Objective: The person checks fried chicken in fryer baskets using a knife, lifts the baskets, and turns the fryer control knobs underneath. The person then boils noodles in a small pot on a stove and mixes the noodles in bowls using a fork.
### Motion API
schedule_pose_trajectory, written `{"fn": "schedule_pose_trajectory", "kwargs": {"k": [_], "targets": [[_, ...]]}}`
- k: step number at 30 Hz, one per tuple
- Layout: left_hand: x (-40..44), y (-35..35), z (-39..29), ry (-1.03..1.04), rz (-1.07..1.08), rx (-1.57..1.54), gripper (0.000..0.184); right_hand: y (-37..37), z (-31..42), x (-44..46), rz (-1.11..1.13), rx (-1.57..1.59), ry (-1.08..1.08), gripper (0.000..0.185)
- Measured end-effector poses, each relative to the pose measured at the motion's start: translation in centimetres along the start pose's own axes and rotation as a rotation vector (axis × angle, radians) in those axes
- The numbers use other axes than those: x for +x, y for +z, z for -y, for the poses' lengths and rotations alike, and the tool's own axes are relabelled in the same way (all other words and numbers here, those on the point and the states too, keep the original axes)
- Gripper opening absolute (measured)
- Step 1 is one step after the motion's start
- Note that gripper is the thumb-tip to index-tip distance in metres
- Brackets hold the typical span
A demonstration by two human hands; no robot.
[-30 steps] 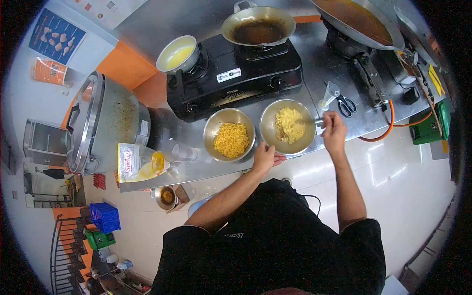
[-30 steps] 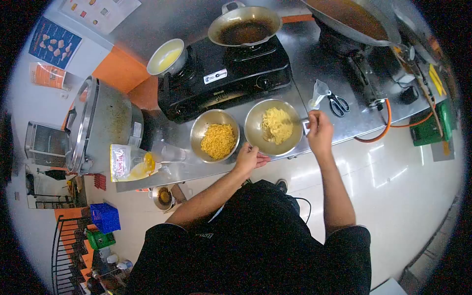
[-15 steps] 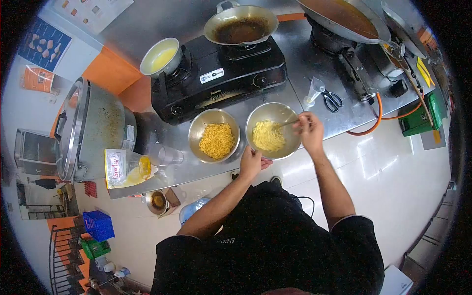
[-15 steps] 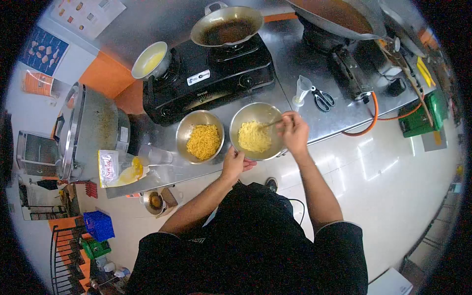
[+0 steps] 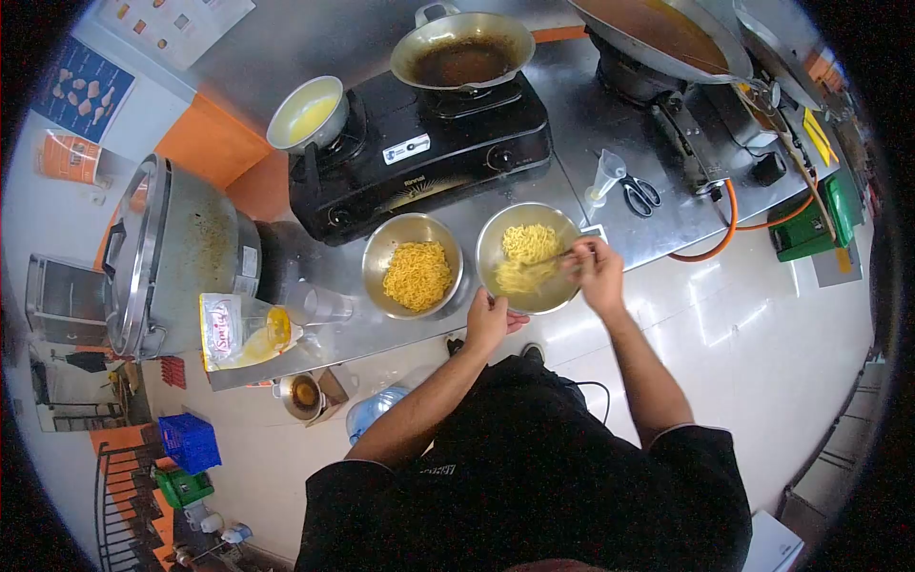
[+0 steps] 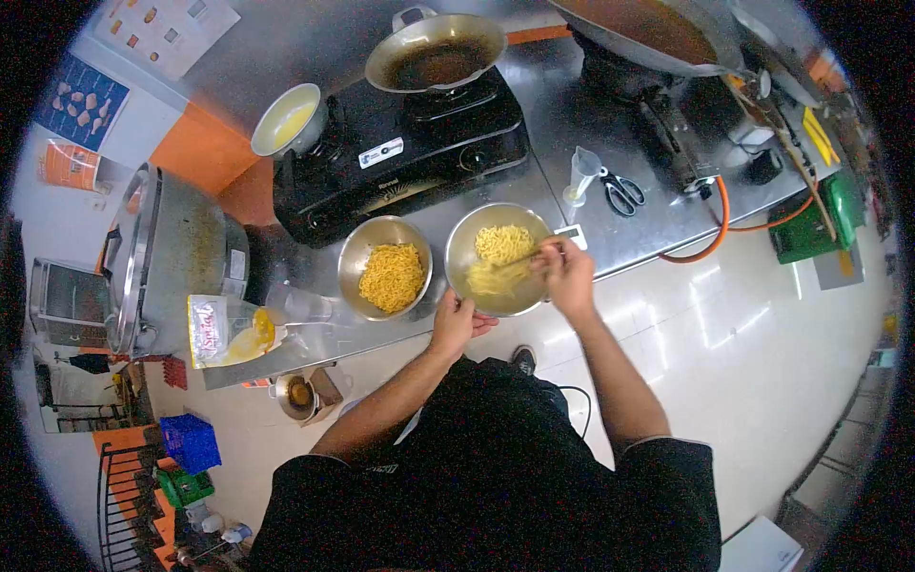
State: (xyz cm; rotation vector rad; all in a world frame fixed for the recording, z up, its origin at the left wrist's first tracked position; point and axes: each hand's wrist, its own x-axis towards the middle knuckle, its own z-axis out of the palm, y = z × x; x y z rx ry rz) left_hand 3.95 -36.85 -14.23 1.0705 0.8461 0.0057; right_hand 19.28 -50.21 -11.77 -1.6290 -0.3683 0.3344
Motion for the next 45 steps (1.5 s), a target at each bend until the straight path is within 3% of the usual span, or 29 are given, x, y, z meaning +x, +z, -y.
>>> {"fn": "schedule_pose_trajectory", "kwargs": {"k": [3,5,8,11,16,19,21,23,27,28,31,35,45], "targets": [[-0.4,-0.1,0.1,0.001,0.003,-0.003,0.017,-2.1,2.0,1.2,-0.033,-0.355,-0.485,0.015],[-0.3,0.0,-0.6,0.016,0.014,0.021,0.017,-4.1,5.3,1.4,0.008,-0.463,-0.232,0.013],[0.3,0.3,-0.1,0.03,0.017,0.03,0.017,-1.4,1.1,-0.1,0.045,-0.09,-0.009,0.011],[0.5,0.0,0.3,0.028,0.043,-0.013,0.016,-1.6,0.9,0.7,-0.112,-0.134,-0.245,0.01],[0.3,0.2,0.1,0.007,0.011,0.028,0.019,-1.1,0.6,-0.4,0.03,-0.089,-0.005,0.01],[0.3,0.2,0.1,0.014,0.014,0.043,0.02,-2.0,1.5,0.6,-0.07,-0.277,-0.408,0.011],[0.2,-0.1,-0.1,0.024,0.006,0.056,0.02,-3.8,3.7,1.2,-0.05,-0.374,-0.211,0.011],[0.3,0.2,0.2,0.028,-0.002,0.064,0.02,-2.2,1.2,0.3,0.013,-0.168,-0.058,0.011],[-0.3,0.1,-0.5,-0.001,0.004,0.036,0.02,-2.7,1.8,1.1,-0.126,-0.07,-0.163,0.013],[-0.5,0.0,-0.5,0.012,0.0,0.027,0.019,-4.1,2.0,1.3,-0.06,-0.29,-0.108,0.015],[0.0,0.2,-0.4,0.016,0.007,0.017,0.02,-1.4,-1.0,0.0,-0.046,0.085,0.102,0.014],[0.0,-0.3,-0.3,0.038,0.015,0.063,0.021,-2.6,-2.1,1.6,-0.106,0.325,0.203,0.018],[0.3,-0.6,-0.4,-0.004,0.038,0.058,0.023,-5.5,7.3,2.7,-0.118,0.446,0.11,0.017]]}}
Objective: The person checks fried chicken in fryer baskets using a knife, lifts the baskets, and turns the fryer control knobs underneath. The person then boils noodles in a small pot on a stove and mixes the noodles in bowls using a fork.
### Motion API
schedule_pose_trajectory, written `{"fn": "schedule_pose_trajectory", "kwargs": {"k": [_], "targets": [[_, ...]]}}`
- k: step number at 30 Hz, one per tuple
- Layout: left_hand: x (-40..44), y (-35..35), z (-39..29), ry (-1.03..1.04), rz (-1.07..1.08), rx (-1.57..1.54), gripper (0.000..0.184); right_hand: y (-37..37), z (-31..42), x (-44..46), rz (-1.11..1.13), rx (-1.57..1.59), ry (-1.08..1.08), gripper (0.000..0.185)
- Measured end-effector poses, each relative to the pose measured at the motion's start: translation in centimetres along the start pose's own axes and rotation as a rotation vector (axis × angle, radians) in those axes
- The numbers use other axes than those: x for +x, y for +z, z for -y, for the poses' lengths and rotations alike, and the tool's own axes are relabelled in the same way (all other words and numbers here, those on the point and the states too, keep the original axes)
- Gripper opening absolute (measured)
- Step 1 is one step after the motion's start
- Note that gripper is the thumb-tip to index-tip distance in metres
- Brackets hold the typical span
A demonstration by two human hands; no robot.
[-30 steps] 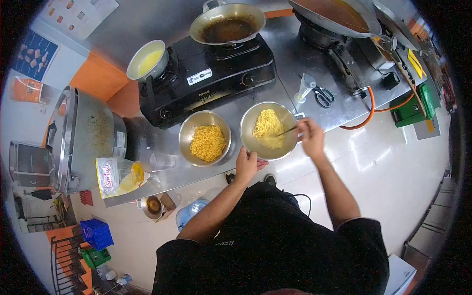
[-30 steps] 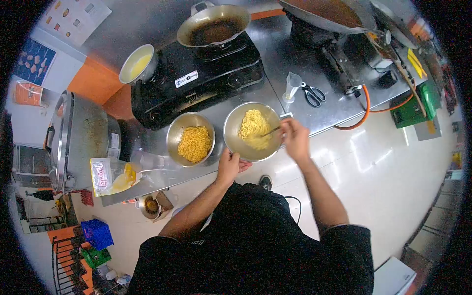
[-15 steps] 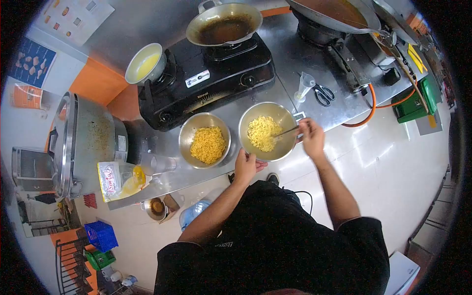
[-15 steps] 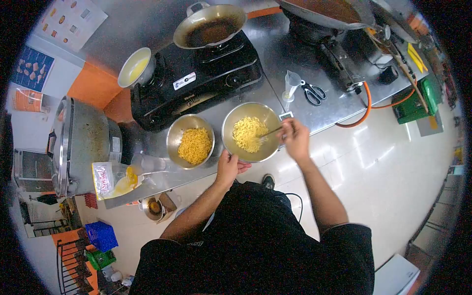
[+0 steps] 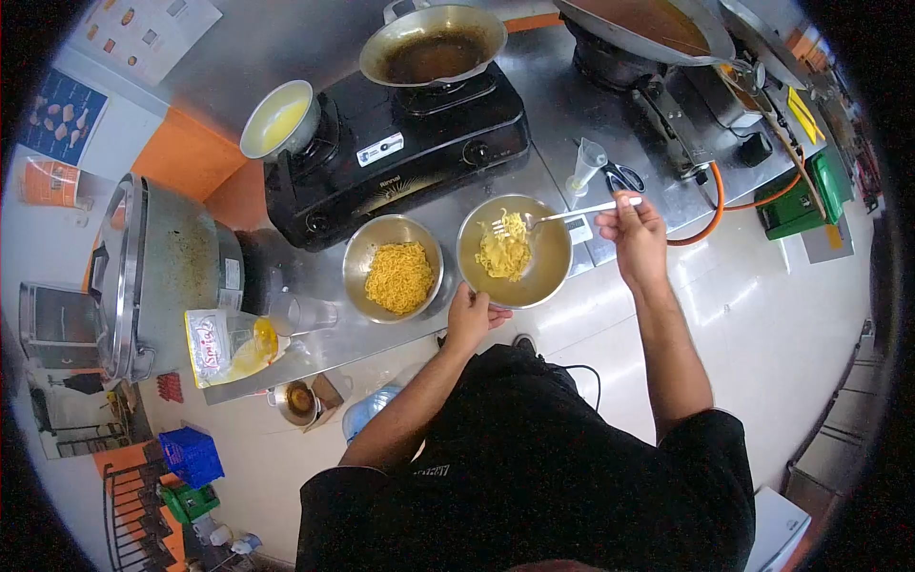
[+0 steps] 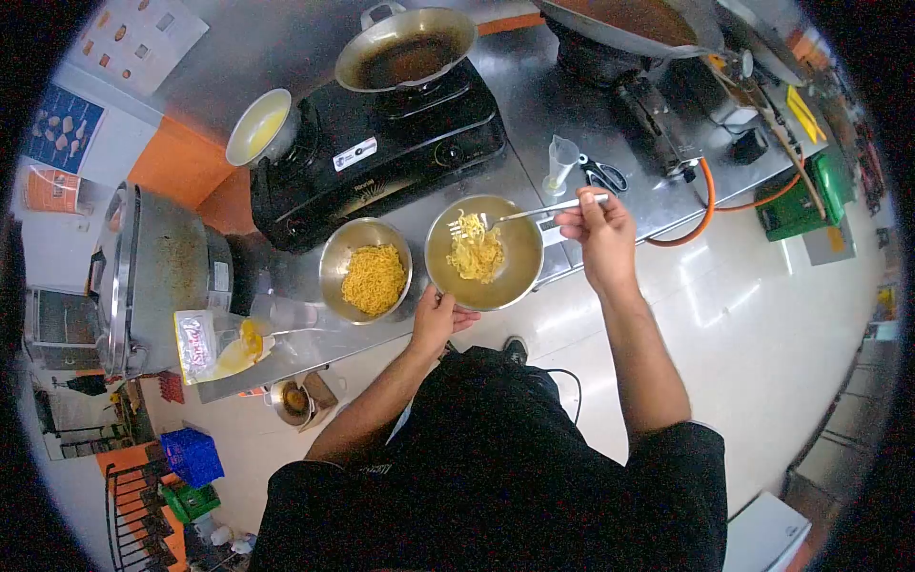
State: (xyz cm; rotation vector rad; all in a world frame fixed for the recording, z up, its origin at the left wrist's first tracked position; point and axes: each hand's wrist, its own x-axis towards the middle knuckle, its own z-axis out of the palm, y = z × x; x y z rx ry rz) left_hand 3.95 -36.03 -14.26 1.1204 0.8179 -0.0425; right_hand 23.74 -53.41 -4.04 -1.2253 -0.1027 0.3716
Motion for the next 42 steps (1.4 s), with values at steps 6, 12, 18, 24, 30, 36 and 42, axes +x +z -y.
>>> {"fn": "schedule_pose_trajectory", "kwargs": {"k": [6,12,18,24,30,36,42], "targets": [[0.1,-0.3,-0.2,-0.003,0.026,0.001,0.023,1.9,3.8,-1.1,0.052,-0.23,-0.168,0.017],[0.2,-0.6,-0.2,-0.005,0.017,0.03,0.022,3.0,1.6,-1.8,0.181,-0.72,-0.409,0.013],[0.2,-0.3,-0.2,0.003,0.015,0.02,0.022,-2.0,-9.6,0.2,-0.006,-0.398,0.047,0.014],[0.5,-0.6,-0.4,0.006,0.019,0.044,0.026,-0.8,-6.7,1.3,-0.029,-0.322,-0.163,0.017],[0.4,-0.5,-0.3,0.003,0.033,0.039,0.027,-0.6,-5.0,0.5,0.148,-0.869,-0.387,0.013],[0.1,-0.1,-0.4,0.018,0.035,0.044,0.026,-1.9,-10.0,0.8,-0.027,-0.176,0.058,0.016],[0.3,-0.4,-0.5,0.005,0.066,0.035,0.024,-1.0,-5.0,0.1,0.048,-0.677,-0.276,0.014]]}}
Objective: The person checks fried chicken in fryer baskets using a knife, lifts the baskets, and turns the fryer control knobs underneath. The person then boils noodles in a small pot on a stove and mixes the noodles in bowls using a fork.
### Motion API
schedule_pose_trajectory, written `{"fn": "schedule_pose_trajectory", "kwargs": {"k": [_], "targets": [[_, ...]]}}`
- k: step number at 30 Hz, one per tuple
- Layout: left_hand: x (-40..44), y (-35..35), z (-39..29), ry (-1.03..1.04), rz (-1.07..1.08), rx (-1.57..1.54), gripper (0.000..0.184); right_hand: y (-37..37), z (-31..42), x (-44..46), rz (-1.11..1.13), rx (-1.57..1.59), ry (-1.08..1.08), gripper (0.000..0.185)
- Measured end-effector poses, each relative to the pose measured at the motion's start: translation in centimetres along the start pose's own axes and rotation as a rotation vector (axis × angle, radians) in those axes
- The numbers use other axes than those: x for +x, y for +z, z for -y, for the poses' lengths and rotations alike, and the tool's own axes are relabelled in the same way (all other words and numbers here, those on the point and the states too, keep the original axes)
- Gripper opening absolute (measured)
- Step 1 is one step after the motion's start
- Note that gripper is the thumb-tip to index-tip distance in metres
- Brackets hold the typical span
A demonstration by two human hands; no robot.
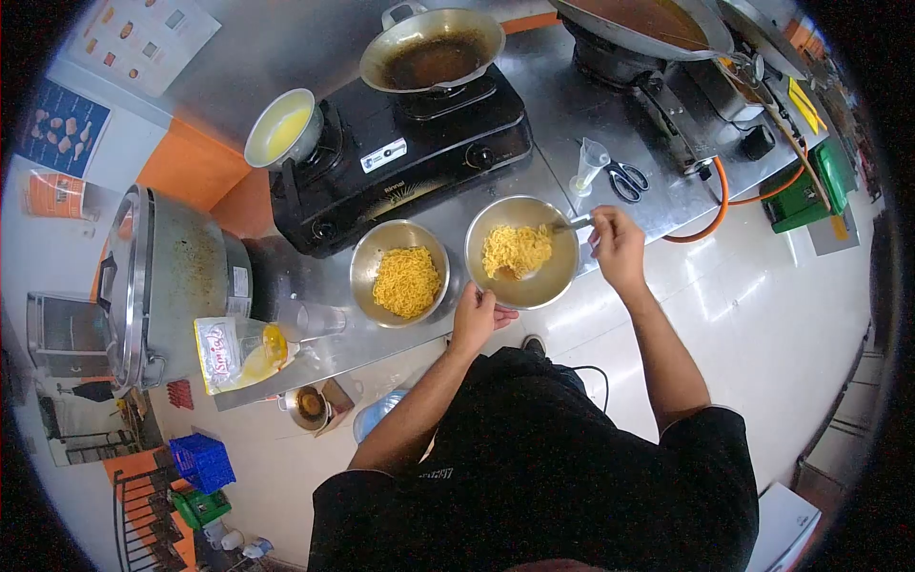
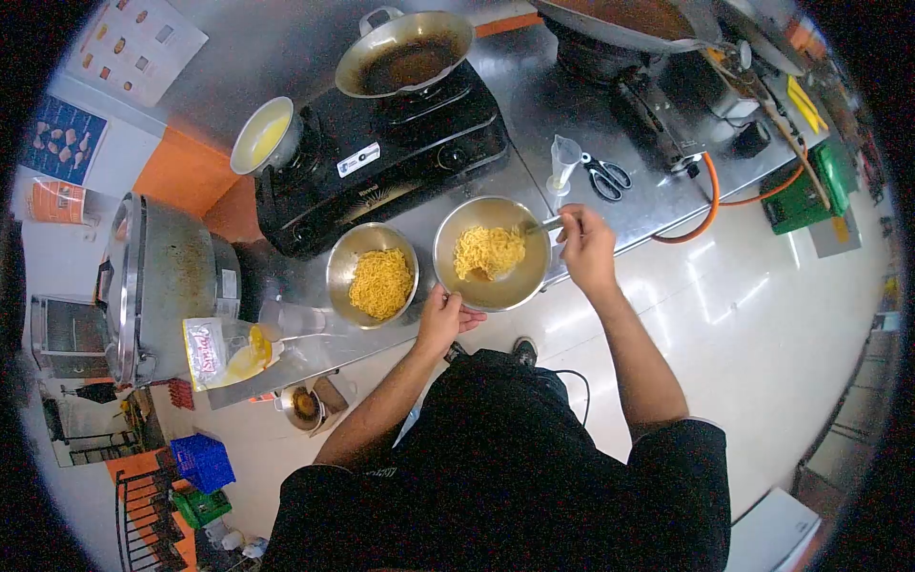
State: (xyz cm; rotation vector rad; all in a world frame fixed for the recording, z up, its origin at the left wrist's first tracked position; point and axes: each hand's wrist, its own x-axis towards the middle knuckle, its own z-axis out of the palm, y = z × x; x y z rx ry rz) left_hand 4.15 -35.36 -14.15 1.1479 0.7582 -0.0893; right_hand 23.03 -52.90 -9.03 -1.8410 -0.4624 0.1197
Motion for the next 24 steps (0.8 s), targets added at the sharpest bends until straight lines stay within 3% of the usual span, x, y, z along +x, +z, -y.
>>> {"fn": "schedule_pose_trajectory", "kwargs": {"k": [1,4,5,9,12,16,24], "targets": [[-0.1,0.1,-0.1,-0.003,-0.001,-0.006,0.024,0.6,-0.6,-0.2,-0.013,-0.067,-0.116,0.013],[-0.1,0.4,0.2,-0.008,-0.001,0.006,0.024,2.4,-2.7,-0.9,0.023,-0.029,0.022,0.012],[0.0,0.4,0.2,-0.006,-0.003,0.014,0.024,3.0,-2.8,-1.2,0.03,0.097,0.178,0.012],[-0.1,0.4,0.3,0.008,-0.006,0.039,0.024,2.9,-4.3,-0.4,0.003,0.453,0.437,0.016],[-0.1,0.4,0.0,0.012,-0.001,0.02,0.024,1.5,-4.7,0.6,-0.032,0.666,0.533,0.018],[-0.4,0.3,0.1,-0.001,-0.014,0.028,0.026,-0.7,-1.7,1.1,-0.06,0.814,0.533,0.019],[-0.3,0.0,-0.1,-0.009,0.006,0.021,0.026,-3.0,5.4,1.1,-0.034,0.769,0.297,0.023]]}}
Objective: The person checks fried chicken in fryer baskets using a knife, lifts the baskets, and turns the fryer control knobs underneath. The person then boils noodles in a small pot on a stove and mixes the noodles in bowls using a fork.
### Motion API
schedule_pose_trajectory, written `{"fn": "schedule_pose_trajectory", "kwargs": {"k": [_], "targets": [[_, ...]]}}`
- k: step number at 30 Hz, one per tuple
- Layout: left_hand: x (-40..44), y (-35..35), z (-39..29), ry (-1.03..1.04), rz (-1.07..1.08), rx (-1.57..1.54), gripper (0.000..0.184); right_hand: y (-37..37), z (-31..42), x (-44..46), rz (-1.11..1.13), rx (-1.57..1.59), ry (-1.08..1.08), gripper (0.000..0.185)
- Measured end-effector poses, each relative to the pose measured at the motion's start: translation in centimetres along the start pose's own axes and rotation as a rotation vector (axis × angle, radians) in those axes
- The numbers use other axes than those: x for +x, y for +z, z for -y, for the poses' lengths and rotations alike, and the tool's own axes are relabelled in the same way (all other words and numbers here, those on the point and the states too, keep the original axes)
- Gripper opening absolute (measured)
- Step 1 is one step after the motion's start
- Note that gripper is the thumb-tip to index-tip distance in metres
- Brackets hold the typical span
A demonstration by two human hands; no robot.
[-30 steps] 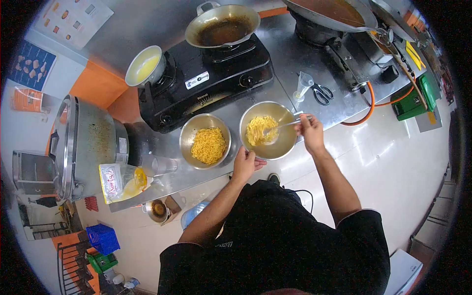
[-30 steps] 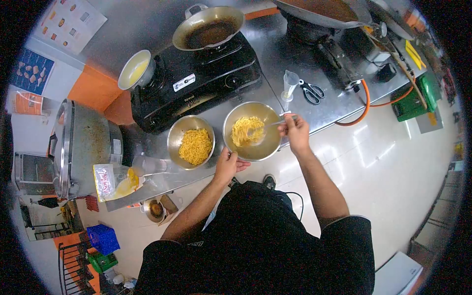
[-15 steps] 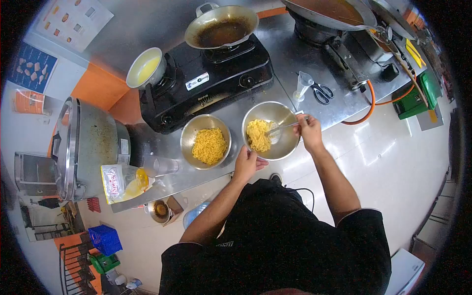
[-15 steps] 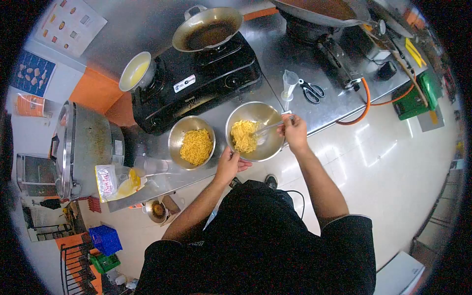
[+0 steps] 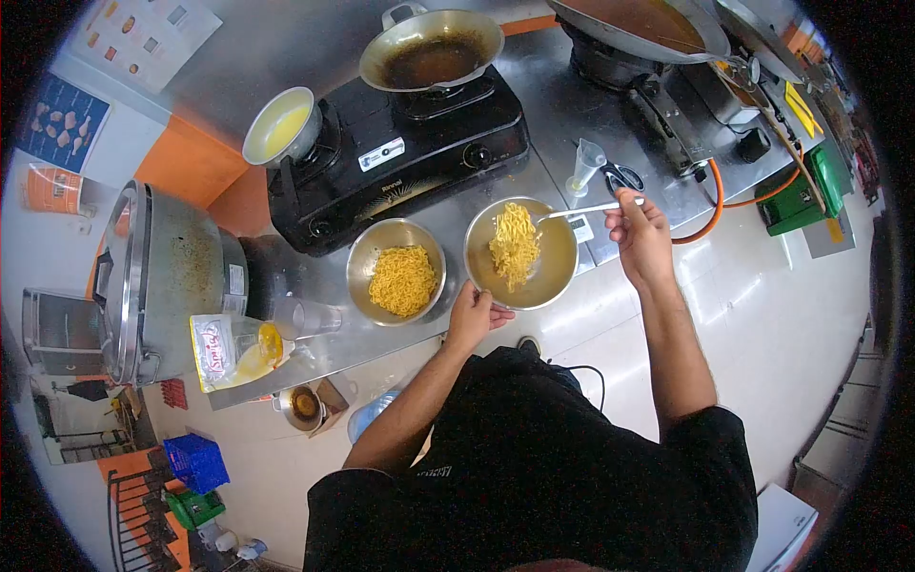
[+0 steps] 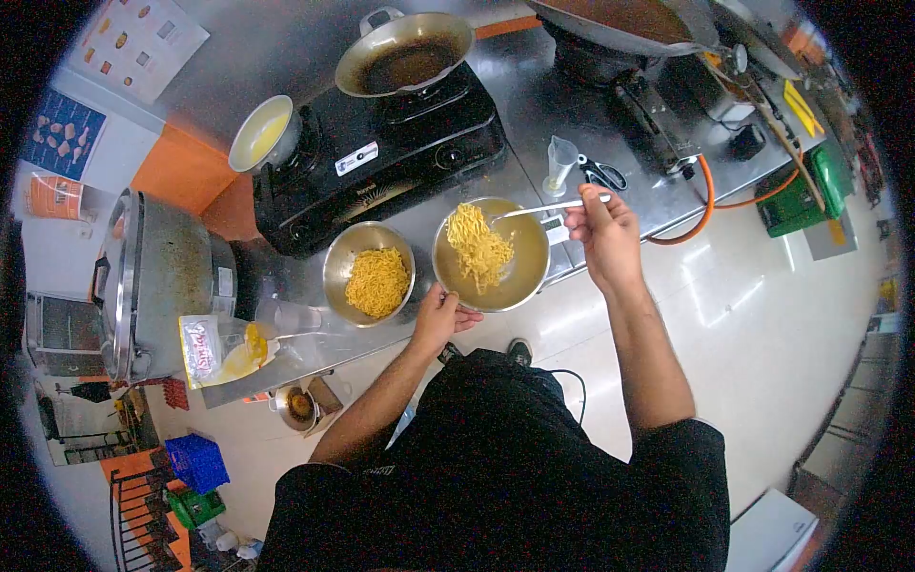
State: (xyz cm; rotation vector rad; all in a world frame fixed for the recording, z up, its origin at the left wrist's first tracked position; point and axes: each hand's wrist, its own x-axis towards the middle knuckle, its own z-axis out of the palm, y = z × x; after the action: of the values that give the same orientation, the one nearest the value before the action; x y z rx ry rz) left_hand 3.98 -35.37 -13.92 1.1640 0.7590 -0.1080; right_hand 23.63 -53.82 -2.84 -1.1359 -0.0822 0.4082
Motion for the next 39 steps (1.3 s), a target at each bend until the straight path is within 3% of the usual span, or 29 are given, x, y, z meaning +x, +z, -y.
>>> {"fn": "schedule_pose_trajectory", "kwargs": {"k": [4,8,12,13,16,20,23,27,34,39], "targets": [[-0.1,0.0,0.1,-0.007,-0.003,-0.015,0.026,1.0,-0.3,-0.7,0.112,-0.466,-0.174,0.018],[-0.2,-0.1,0.1,0.004,-0.001,-0.004,0.025,2.3,-0.4,-2.2,0.13,-0.851,-0.481,0.01],[-0.3,0.0,0.0,0.03,0.023,0.023,0.025,0.9,-4.7,-1.1,0.26,-0.93,-0.565,0.009],[-0.4,0.1,0.0,0.037,0.019,0.03,0.025,0.7,-5.6,-1.0,0.247,-0.941,-0.554,0.009],[-0.4,0.3,0.2,0.061,0.009,0.097,0.024,-1.7,-9.3,0.2,0.046,-0.653,-0.092,0.013],[-1.0,1.0,-0.7,0.131,0.011,0.138,0.02,-4.2,-12.2,1.4,-0.074,-0.319,0.21,0.015],[-0.9,1.0,-0.8,0.117,0.013,0.138,0.018,-4.1,-10.7,1.2,-0.144,-0.098,0.296,0.016],[-0.7,0.6,-0.2,0.072,0.012,0.108,0.022,-5.1,-8.1,1.5,-0.126,0.05,0.281,0.017],[-0.5,0.5,-0.4,0.042,0.006,0.061,0.022,-1.5,-1.1,0.0,-0.107,0.012,0.129,0.023],[-0.4,0.5,-0.5,0.02,0.021,0.029,0.017,0.0,-1.6,-1.8,0.095,-0.496,-0.108,0.016]]}}
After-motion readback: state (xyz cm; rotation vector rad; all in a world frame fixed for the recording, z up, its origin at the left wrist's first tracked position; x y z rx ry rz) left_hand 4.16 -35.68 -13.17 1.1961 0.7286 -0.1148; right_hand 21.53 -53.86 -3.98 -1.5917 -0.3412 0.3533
